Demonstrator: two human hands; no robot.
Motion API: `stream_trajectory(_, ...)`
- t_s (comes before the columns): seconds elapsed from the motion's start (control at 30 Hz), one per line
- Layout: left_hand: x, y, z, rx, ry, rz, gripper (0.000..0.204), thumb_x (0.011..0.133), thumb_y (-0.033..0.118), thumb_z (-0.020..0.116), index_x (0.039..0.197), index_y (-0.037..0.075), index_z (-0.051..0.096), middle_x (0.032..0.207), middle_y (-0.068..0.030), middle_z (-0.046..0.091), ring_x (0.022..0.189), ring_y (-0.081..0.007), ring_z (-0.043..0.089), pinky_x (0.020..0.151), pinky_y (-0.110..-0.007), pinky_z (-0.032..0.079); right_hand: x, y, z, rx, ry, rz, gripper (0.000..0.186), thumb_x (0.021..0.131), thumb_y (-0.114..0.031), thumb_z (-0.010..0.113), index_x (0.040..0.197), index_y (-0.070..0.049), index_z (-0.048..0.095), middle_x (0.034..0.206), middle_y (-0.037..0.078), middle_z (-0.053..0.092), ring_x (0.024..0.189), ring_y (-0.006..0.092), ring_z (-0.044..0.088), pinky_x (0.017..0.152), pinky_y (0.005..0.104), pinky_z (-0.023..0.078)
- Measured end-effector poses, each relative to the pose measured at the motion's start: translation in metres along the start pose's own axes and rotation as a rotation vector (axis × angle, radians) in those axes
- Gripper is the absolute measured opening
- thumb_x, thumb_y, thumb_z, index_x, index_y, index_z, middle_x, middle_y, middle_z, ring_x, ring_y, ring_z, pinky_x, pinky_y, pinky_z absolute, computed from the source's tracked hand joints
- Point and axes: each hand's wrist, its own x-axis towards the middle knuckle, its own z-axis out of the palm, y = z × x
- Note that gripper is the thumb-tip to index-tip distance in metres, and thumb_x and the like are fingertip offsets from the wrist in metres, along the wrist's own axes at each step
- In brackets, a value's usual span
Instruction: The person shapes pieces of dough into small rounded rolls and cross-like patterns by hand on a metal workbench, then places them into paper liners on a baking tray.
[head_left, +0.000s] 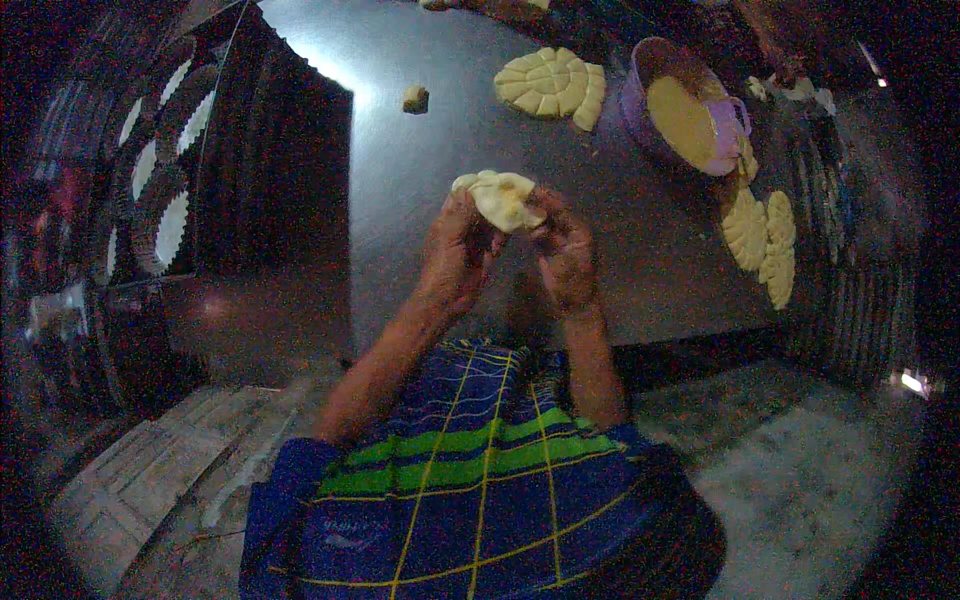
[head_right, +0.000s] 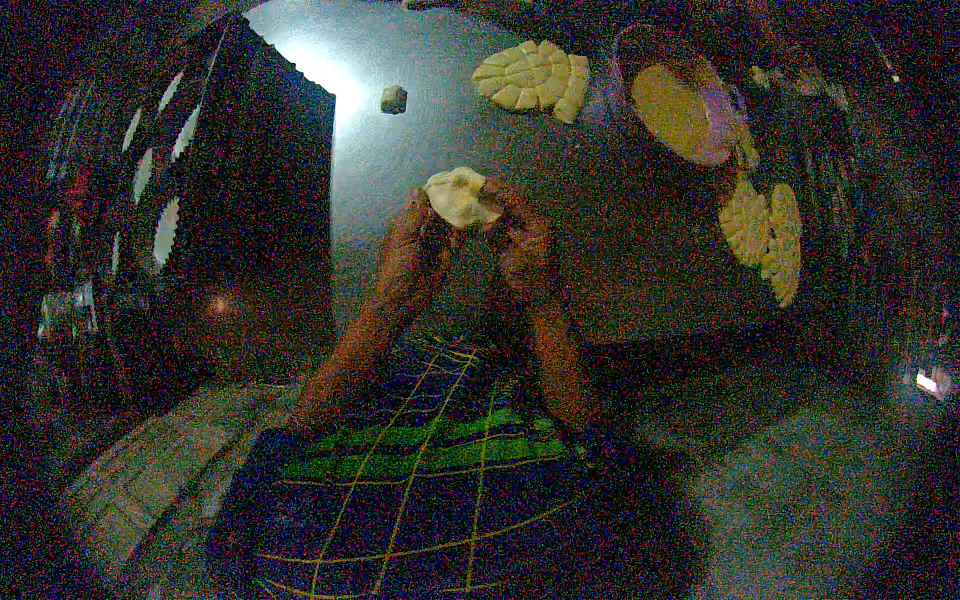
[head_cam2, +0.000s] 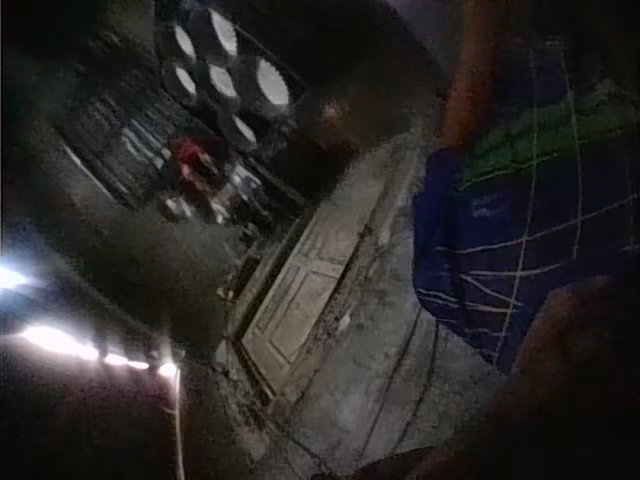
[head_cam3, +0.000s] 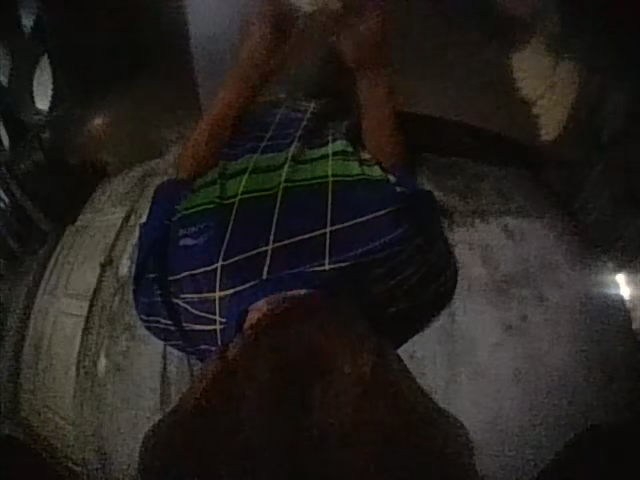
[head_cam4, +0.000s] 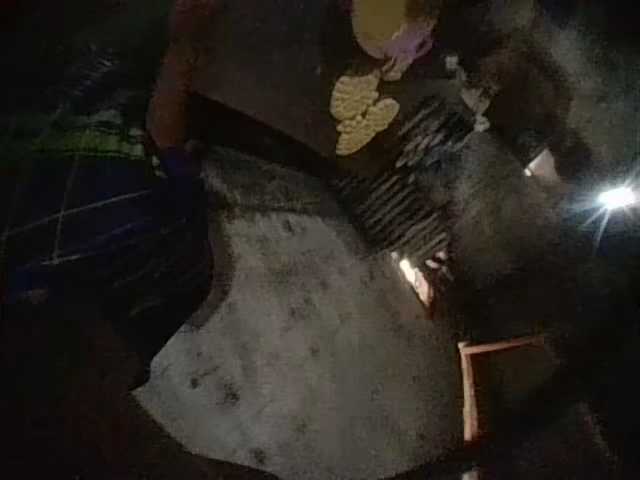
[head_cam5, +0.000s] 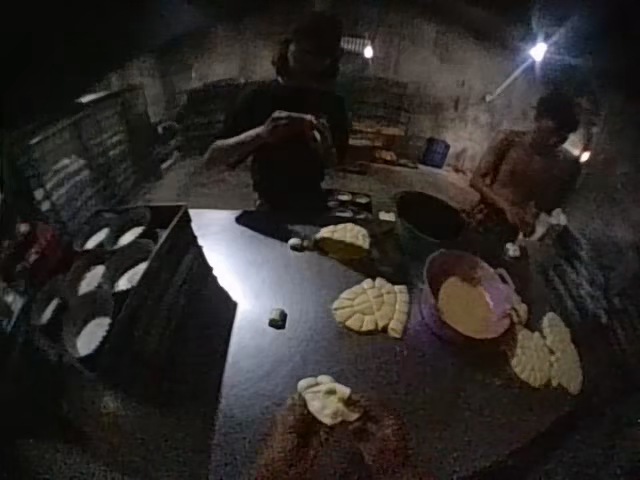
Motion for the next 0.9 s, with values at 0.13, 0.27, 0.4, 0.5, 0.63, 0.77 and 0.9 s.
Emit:
stream_trajectory(0.13, -0.005, 0.007, -0.008, 0.291, 0.072, 0.084, 0.031, 0.091, 0.019, 0.067, 0.115, 0.005, 0.054, 0.107, -0.0059, 0.061, 0.09, -0.0137, 0.059, 0.075, -0.024, 0.052, -0.004, -0.034, 0.029, -1.103, -0.268, -0.521, 0.042, 0.084, 0.005, 0.062, 0.122, -0.014, 0.064, 0.127, 0.011, 0.058, 0.113, 0.0271, 0.06, 0.088, 0.0352, 0.055)
stream_trajectory(0.27, -0.022, 0.022, -0.01, 0.695, 0.084, 0.185, 0.029, 0.087, 0.009, 0.068, 0.113, 0.002, 0.055, 0.109, -0.0067, 0.062, 0.098, -0.0169, 0.061, 0.085, -0.029, 0.051, -0.007, -0.042, 0.018, -1.359, -0.437, -0.643, 0.046, 0.078, 0.006, 0.067, 0.12, -0.013, 0.065, 0.12, 0.011, 0.061, 0.107, 0.0281, 0.064, 0.082, 0.0342, 0.058)
stream_trajectory(0.4, -0.033, 0.031, -0.015, 0.831, -0.054, 0.243, 0.023, 0.088, 0.005, 0.064, 0.109, 0.002, 0.059, 0.111, -0.0077, 0.063, 0.099, -0.0164, 0.061, 0.088, -0.03, 0.05, 0.0, -0.064, 0.039, -1.067, -0.392, -0.412, 0.037, 0.074, 0.002, 0.072, 0.109, -0.009, 0.068, 0.105, 0.01, 0.066, 0.096, 0.0251, 0.068, 0.077, 0.0342, 0.058)
stream_trajectory(0.5, -0.033, 0.035, -0.028, 0.94, -0.236, 0.275, 0.019, 0.09, 0.006, 0.063, 0.109, 0.003, 0.061, 0.108, -0.0072, 0.065, 0.096, -0.0154, 0.061, 0.085, -0.029, 0.05, 0.013, -0.096, 0.058, -1.021, -0.453, -0.002, 0.033, 0.073, -0.001, 0.074, 0.104, -0.009, 0.068, 0.098, 0.009, 0.068, 0.087, 0.0241, 0.068, 0.071, 0.0333, 0.056)
stream_trajectory(0.63, -0.037, 0.048, -0.025, 0.871, -0.178, 0.016, 0.022, 0.094, 0.02, 0.062, 0.109, 0.003, 0.062, 0.095, -0.0024, 0.064, 0.085, -0.0112, 0.058, 0.075, -0.025, 0.047, 0.029, -0.075, 0.028, -1.064, -0.71, -0.445, 0.038, 0.075, 0.0, 0.072, 0.111, -0.01, 0.066, 0.099, 0.01, 0.068, 0.085, 0.0246, 0.068, 0.071, 0.0318, 0.055)
stream_trajectory(0.77, -0.037, 0.046, -0.028, 0.449, -0.018, -0.193, 0.032, 0.097, 0.033, 0.059, 0.109, 0.005, 0.062, 0.09, 0.0007, 0.062, 0.075, -0.0088, 0.054, 0.065, -0.022, 0.044, 0.01, -0.059, 0.038, -1.171, -0.559, -0.677, 0.034, 0.079, -0.006, 0.069, 0.112, -0.009, 0.067, 0.102, 0.011, 0.069, 0.095, 0.0271, 0.067, 0.085, 0.0361, 0.055)
stream_trajectory(0.9, -0.03, 0.032, -0.042, 0.138, -0.007, -0.241, 0.03, 0.096, 0.028, 0.061, 0.113, 0.004, 0.059, 0.103, -0.0019, 0.063, 0.087, -0.0125, 0.061, 0.076, -0.025, 0.051, -0.001, -0.025, 0.08, -1.149, -0.196, -0.895, 0.041, 0.078, -0.003, 0.07, 0.118, -0.009, 0.065, 0.106, 0.011, 0.068, 0.102, 0.0296, 0.066, 0.087, 0.0393, 0.055)
